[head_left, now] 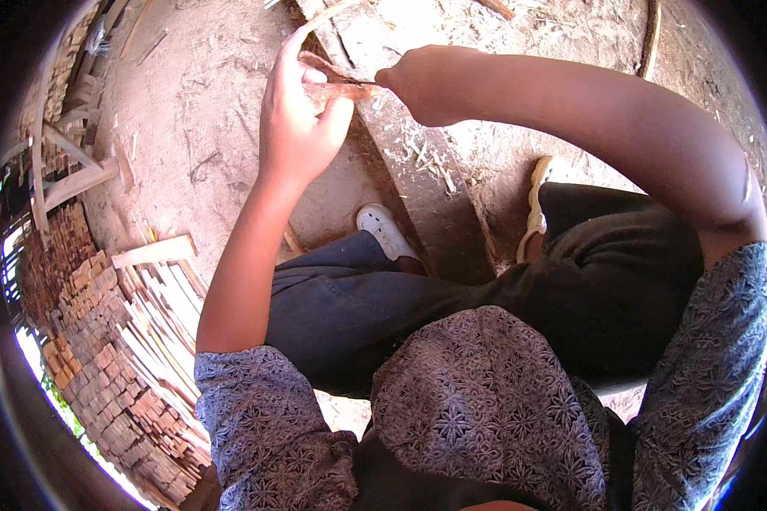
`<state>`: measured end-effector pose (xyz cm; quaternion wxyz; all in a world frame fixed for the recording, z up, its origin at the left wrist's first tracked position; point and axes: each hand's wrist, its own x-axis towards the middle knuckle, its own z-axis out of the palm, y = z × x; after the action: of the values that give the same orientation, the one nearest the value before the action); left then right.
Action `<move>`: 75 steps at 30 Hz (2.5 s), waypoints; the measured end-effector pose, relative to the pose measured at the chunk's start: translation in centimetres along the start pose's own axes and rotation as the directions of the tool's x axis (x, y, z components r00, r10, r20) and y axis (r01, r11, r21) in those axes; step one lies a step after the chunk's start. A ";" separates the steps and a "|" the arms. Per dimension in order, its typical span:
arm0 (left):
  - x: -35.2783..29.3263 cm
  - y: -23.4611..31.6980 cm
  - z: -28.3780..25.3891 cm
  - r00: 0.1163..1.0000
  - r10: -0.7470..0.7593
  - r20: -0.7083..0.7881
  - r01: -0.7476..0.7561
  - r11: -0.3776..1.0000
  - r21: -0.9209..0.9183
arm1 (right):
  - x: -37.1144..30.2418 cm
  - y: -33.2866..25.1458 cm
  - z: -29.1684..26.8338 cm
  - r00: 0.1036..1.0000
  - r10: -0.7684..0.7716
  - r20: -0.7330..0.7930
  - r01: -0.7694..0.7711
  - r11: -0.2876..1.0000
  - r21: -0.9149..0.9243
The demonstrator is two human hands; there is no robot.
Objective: The person sits on the ground and uses a curved knife to shave and shape a small piece of wood. They repeatedly scrape the surface, rotate the wood to access different sides, and remove thin shavings.
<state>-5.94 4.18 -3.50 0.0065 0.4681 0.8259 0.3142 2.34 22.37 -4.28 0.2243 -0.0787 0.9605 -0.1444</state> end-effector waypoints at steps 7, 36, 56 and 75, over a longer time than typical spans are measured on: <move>1.6 -0.5 0.3 0.996 -0.088 -0.018 0.089 0.996 0.024 | 3.6 -0.1 0.4 0.995 0.029 0.091 -0.022 0.997 -0.073; 1.5 -1.9 0.4 0.999 0.002 -0.049 -0.002 1.000 0.008 | 2.9 1.1 2.0 0.998 0.027 0.065 -0.025 0.999 -0.032; -0.2 -2.2 -0.7 0.995 0.069 -0.069 -0.066 0.996 0.055 | 1.2 1.8 2.8 0.996 -0.009 -0.086 0.016 0.996 0.088; 0.2 0.7 -0.2 0.998 0.028 0.063 -0.031 0.999 0.043 | 5.5 8.0 7.2 0.998 -0.053 0.020 0.048 0.977 0.207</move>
<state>-5.57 4.47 -2.89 0.0172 0.4898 0.8251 0.2812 0.08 27.01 -15.18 0.2399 -0.0813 0.9350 -0.2481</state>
